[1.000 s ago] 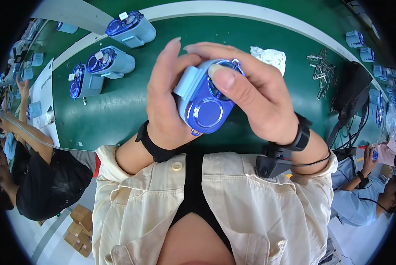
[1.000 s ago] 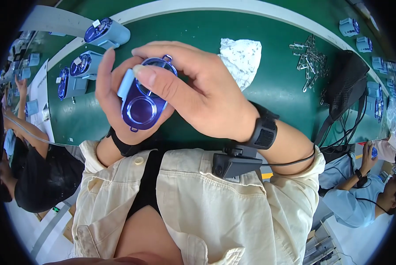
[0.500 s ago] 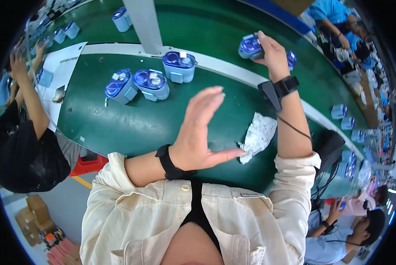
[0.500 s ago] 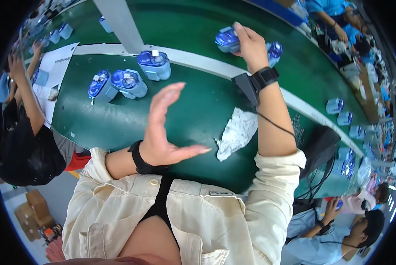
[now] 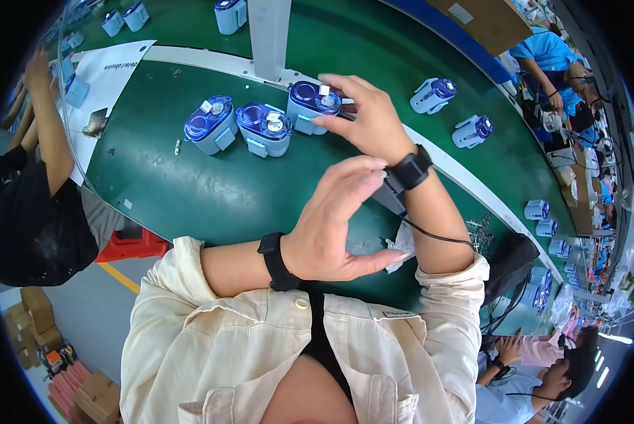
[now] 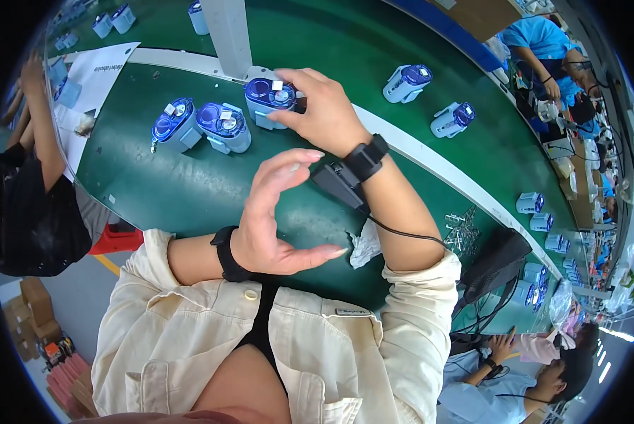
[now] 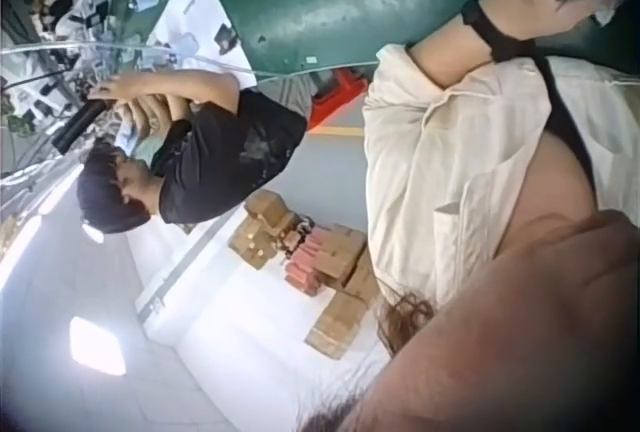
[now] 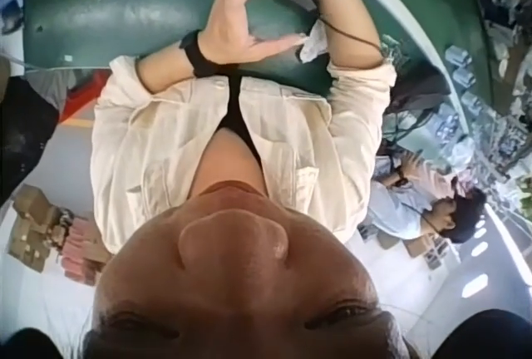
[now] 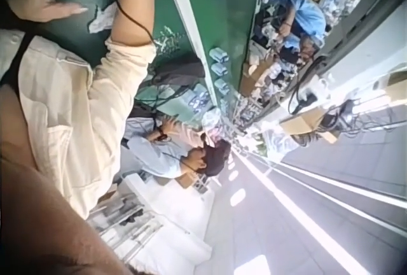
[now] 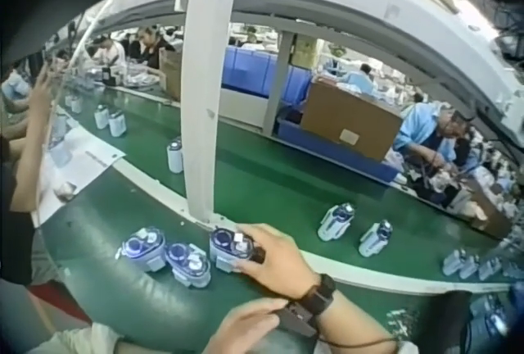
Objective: The person wipes the top of a blue and white device with a cloth, inserts a small white component into a slot, and then places it on a conveyor belt.
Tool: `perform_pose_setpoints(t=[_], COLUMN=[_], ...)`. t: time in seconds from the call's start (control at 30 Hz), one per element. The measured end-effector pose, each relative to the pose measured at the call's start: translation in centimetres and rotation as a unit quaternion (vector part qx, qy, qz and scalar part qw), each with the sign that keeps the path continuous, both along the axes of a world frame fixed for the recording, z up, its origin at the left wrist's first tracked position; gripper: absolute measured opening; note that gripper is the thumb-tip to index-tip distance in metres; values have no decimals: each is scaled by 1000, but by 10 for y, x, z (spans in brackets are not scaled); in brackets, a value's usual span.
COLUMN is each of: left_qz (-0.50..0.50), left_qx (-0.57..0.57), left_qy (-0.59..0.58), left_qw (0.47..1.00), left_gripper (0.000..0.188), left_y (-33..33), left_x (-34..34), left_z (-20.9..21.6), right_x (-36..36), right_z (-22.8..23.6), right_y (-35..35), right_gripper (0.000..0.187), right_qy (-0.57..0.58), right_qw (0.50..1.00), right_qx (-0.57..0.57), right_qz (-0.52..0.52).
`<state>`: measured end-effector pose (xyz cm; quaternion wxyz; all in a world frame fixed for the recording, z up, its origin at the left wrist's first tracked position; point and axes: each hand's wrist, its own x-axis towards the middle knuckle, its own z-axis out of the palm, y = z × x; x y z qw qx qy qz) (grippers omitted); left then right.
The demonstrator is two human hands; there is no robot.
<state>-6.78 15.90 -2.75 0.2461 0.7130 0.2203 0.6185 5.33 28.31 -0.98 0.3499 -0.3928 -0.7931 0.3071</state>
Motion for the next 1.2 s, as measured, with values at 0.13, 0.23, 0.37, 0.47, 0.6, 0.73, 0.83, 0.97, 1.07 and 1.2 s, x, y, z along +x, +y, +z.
perform_pose_setpoints(t=[0.13,0.23,0.37,0.47,0.6,0.73,0.83,0.97,1.07,1.2], left_qz=[83,176,28,-374,-360,-304,-247,-130,-70,-35], left_qx=[4,-16,-204,-469,-392,-297,-261,-215,-201,-186], left_qy=[16,31,6,-66,34,117,175,208,213,218], left_qw=[996,984,979,797,846,898,916,945,954,958], left_gripper=[96,101,109,113,106,105,106,108,109,109], left_y=[-1,0,1,0,-3,-5,-6,-10,-12,-11], left_x=[-4,-9,-7,-3,-3,1,0,2,1,2], left_z=[2,2,5,12,3,4,7,6,3,2], right_x=[28,61,83,84,89,96,94,78,67,62], right_z=[6,25,32,41,67,62,57,49,40,25], right_y=[-14,-46,-100,-133,-143,-141,-146,-155,-161,-161], right_gripper=[49,49,47,44,37,26,19,12,9,8], right_qy=[5,122,190,197,127,32,5,48,129,177], right_qw=[994,958,951,953,983,995,998,997,973,965], right_qx=[-105,-257,-226,-216,-93,13,30,-32,-138,-113], right_qz=[-19,45,96,82,96,89,54,-45,-131,-160])
